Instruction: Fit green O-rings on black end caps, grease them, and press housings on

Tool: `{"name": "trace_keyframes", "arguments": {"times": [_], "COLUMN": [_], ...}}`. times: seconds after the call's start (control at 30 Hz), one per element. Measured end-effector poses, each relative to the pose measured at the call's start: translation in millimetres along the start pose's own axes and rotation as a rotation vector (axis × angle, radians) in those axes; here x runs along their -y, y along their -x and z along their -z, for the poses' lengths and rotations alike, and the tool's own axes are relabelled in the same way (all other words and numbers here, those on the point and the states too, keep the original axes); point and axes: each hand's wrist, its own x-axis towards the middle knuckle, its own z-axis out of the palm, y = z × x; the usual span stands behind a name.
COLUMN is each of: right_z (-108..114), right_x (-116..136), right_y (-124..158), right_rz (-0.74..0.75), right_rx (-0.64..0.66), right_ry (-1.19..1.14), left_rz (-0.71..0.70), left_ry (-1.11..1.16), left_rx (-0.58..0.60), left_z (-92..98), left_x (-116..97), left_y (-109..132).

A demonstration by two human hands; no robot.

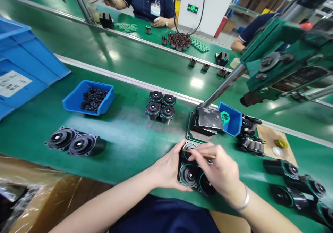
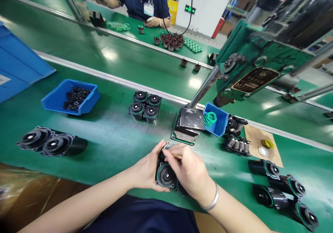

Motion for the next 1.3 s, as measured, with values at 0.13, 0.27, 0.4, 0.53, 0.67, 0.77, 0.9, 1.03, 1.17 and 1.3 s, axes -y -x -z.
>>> {"name": "trace_keyframes", "arguments": {"times": [0.13, 0.27, 0.4, 0.53, 0.67, 0.77, 0.9, 1.03, 1.17, 1.3], "right_z": [14.6, 16.3, 10.8, 12.5, 27.8, 42.6, 51.7, 50.2, 47.2, 41.9], "right_x": [-5.4, -16.3, -13.1, 4.2, 10.7, 2.0, -9.5, -7.8, -2.9, -2.6], "right_y": [-9.1, -7.5, -7.8, -15.2, -16.2, -16.0, -22.9, -33.7, -42.6, -44.4], "right_rz": [-0.020, 0.021, 0.134, 0.290, 0.267, 0.090, -0.036, -0.084, -0.110, -0.099], "right_rx": [0.049, 0.161, 0.276, 0.430, 0.525, 0.550, 0.706, 0.833, 0.864, 0.838], "right_ry": [-0.047, -0.043, 0.022, 0.111, 0.102, -0.050, -0.236, -0.308, -0.355, -0.318], "left_rz": [0.000, -0.021, -0.032, -0.055, -0.090, -0.115, -0.116, -0.108, -0.114, -0.099], "left_ry": [0.017, 0.044, 0.059, 0.076, 0.104, 0.098, 0.081, 0.074, 0.073, 0.066], "left_rx": [-0.017, -0.057, -0.054, -0.048, -0.073, -0.103, -0.125, -0.118, -0.119, -0.108], "left_z": [-0.2, -2.1, -4.5, -4.7, -3.7, -4.2, -5.6, -5.6, -4.5, -4.3], "left_x": [-1.4, -0.8, 2.5, 5.6, 5.3, 4.2, 4.0, 4.6, 4.4, 4.0], "left_y": [-1.3, -1.4, -1.4, -2.4, -4.1, -4.6, -4.3, -3.7, -3.5, -3.4]}}
